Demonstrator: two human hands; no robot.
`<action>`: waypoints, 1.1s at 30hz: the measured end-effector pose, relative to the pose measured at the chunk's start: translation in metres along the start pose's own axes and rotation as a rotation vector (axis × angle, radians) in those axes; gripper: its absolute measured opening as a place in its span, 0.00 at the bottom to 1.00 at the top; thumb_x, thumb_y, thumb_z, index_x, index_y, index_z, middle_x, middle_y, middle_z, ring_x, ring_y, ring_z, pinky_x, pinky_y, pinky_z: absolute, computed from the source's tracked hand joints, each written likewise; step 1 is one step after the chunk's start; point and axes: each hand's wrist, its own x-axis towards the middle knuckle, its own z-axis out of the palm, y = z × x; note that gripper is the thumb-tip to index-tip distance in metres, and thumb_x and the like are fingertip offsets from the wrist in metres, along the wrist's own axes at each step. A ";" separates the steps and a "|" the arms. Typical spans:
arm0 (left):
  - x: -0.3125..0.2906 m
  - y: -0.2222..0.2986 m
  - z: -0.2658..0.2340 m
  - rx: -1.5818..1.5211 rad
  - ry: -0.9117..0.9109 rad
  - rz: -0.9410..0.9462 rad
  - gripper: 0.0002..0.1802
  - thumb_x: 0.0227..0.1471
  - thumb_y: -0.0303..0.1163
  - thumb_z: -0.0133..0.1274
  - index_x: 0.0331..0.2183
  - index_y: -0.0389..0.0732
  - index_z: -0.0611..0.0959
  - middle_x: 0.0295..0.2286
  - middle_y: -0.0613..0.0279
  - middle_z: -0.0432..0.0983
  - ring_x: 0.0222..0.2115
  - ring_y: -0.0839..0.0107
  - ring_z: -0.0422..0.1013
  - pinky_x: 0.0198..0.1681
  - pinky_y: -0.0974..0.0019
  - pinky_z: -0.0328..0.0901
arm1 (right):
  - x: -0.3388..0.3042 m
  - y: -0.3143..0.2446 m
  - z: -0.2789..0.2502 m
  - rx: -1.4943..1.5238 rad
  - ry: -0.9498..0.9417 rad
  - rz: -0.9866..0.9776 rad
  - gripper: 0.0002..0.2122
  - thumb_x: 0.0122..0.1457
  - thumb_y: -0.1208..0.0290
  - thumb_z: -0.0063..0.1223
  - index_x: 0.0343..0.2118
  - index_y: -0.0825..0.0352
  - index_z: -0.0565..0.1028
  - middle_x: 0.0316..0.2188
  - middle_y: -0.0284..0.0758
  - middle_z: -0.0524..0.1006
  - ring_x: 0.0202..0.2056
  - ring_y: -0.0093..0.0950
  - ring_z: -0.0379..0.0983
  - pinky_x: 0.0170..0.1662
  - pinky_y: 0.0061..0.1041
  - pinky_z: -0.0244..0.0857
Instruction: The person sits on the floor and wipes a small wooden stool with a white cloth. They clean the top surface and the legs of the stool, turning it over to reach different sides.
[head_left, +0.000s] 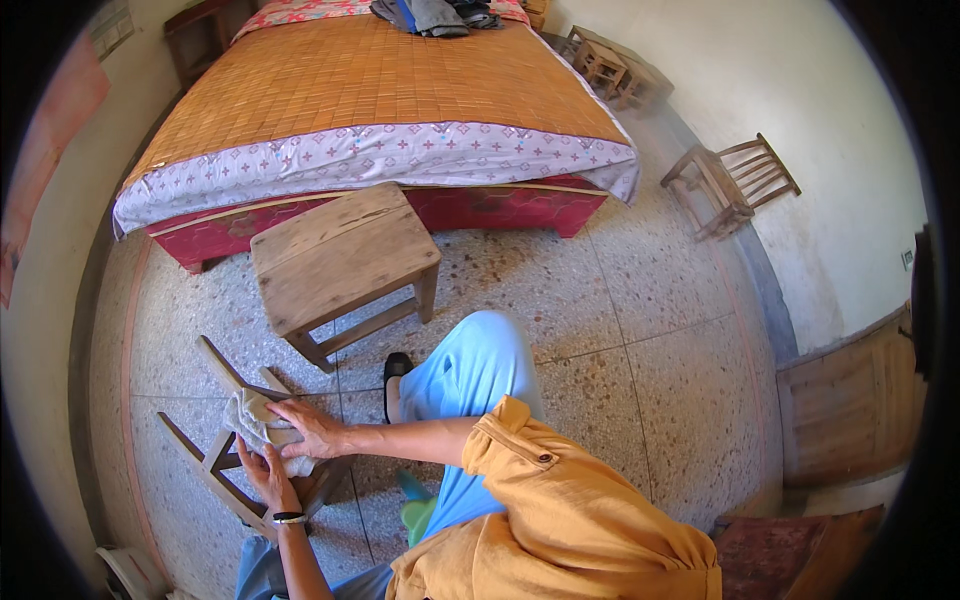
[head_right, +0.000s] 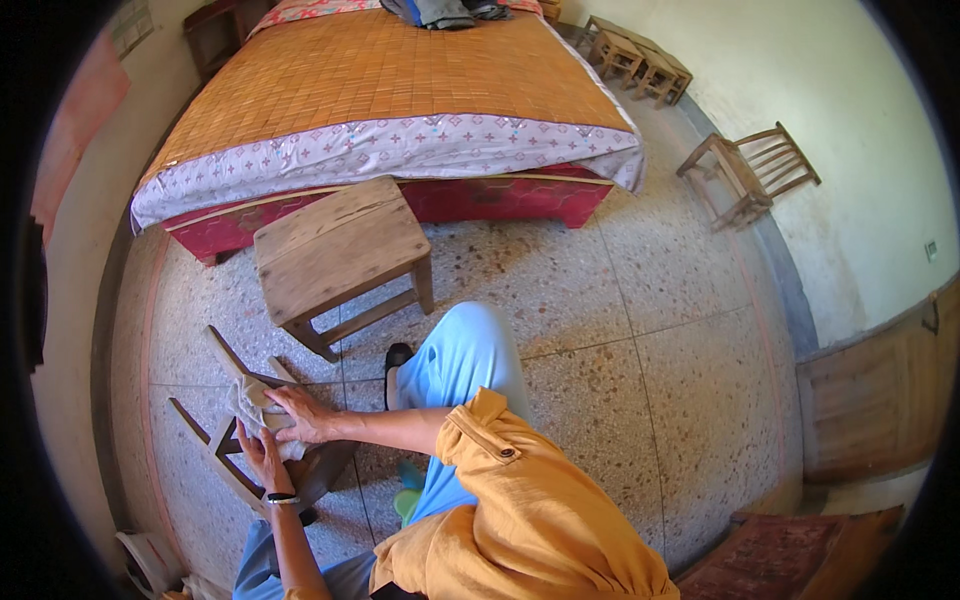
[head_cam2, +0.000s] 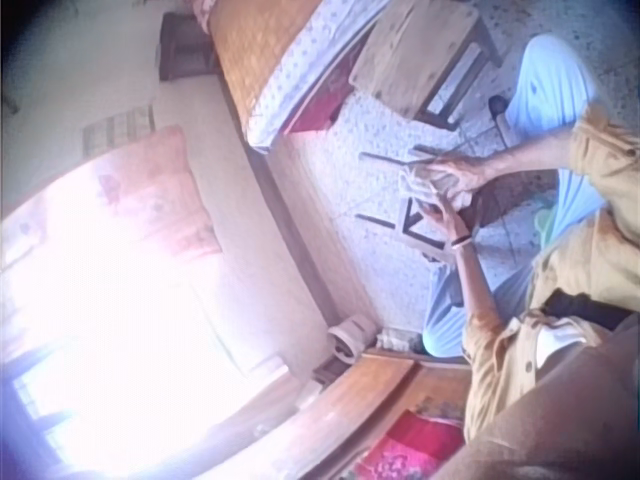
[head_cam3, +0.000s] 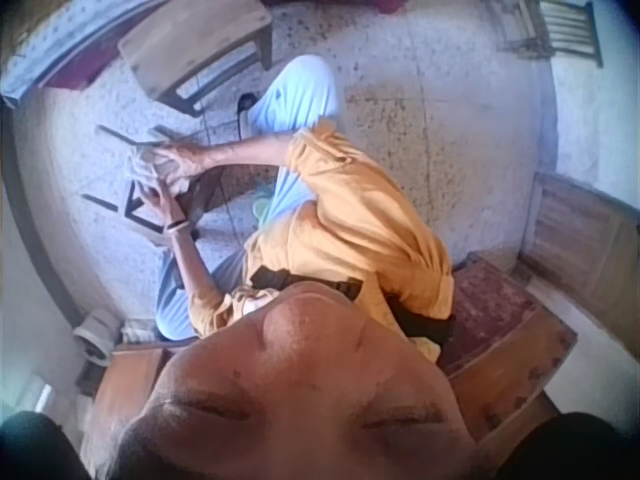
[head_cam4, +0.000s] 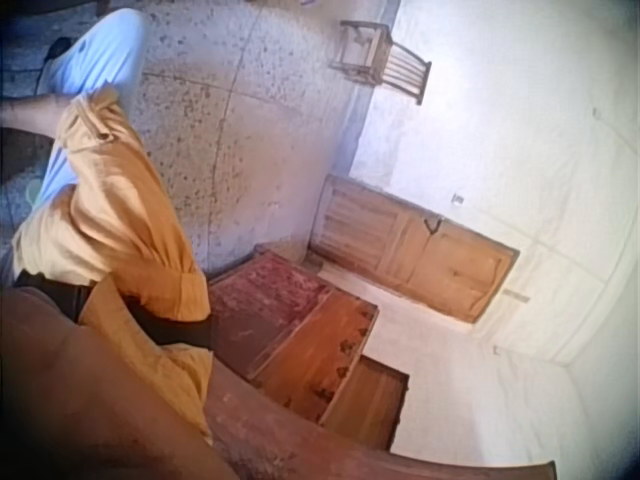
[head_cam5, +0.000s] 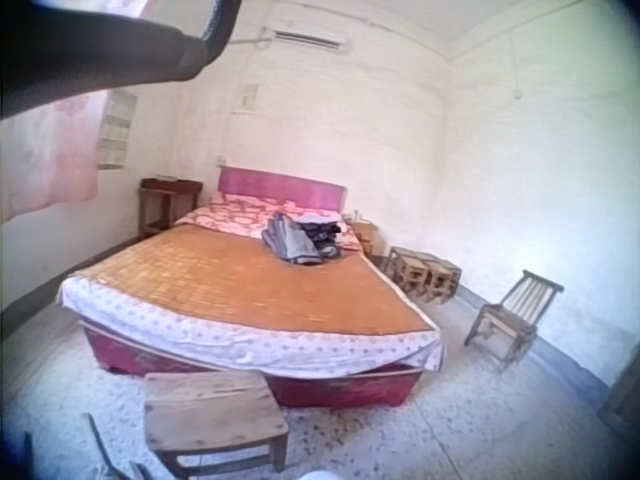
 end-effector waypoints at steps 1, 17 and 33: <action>-0.001 0.002 0.000 -0.015 -0.006 -0.015 0.33 0.59 0.31 0.48 0.61 0.39 0.53 0.43 0.56 0.70 0.41 0.71 0.68 0.45 0.69 0.63 | 0.000 0.000 0.001 0.020 0.018 0.006 0.41 0.45 0.62 0.64 0.60 0.70 0.54 0.55 0.48 0.60 0.57 0.44 0.55 0.60 0.36 0.50; -0.003 -0.005 -0.007 0.019 -0.031 0.035 0.33 0.58 0.30 0.47 0.61 0.41 0.54 0.48 0.56 0.68 0.45 0.69 0.66 0.50 0.67 0.61 | 0.014 0.017 -0.004 0.180 0.375 0.175 0.19 0.57 0.70 0.47 0.51 0.70 0.64 0.38 0.49 0.75 0.41 0.45 0.72 0.45 0.35 0.66; 0.022 0.005 -0.057 0.320 0.103 0.025 0.16 0.60 0.35 0.45 0.44 0.36 0.78 0.34 0.64 0.73 0.33 0.76 0.67 0.37 0.71 0.63 | 0.008 -0.010 0.021 -0.426 0.014 -0.097 0.27 0.53 0.58 0.54 0.56 0.59 0.66 0.59 0.53 0.51 0.54 0.54 0.55 0.57 0.46 0.53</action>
